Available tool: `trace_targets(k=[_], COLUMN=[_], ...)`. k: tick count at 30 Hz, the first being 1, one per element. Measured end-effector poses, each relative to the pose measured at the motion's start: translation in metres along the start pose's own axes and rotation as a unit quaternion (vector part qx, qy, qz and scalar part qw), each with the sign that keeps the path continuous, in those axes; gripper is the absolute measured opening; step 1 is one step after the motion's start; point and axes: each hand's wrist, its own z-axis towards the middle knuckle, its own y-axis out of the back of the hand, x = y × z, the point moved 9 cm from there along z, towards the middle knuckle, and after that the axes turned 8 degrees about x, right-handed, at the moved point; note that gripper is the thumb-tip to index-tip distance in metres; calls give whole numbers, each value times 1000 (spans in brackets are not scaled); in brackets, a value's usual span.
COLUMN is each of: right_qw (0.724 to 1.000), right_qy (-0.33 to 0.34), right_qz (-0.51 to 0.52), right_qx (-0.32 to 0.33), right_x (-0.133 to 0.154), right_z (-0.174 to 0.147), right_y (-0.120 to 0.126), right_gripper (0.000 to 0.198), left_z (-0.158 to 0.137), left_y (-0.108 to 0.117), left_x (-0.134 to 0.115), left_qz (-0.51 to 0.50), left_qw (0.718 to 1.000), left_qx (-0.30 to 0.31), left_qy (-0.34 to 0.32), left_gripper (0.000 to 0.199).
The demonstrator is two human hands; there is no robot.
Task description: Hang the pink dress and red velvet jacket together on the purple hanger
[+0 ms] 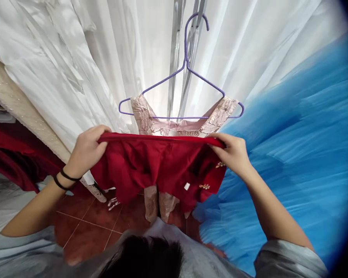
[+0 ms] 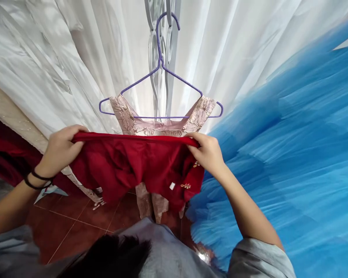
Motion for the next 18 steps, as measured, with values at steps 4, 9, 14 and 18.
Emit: trace_targets(k=[4,9,14,18], right_qw=[998,987,946,915], right_qy=[3,-29,-34,-87], right_qz=[57,147,315,377], right_qx=[29,59,65,112], right_x=[-1,-8,43,83], right_z=[-1,-10,-29,-56], right_y=[-7,-11,-23,-97], right_gripper=[20,14,21,86], left_z=[-11,-14,1,-3], left_y=[-23,-61,-91,-128], left_x=[10,18,-30,-86], left_qz=[-209,-456,-520,-473], left_qw=[965,841,821,861], left_qx=[113,208,192,176], left_qy=[113,204,138,63], left_gripper=[26,32,37,30])
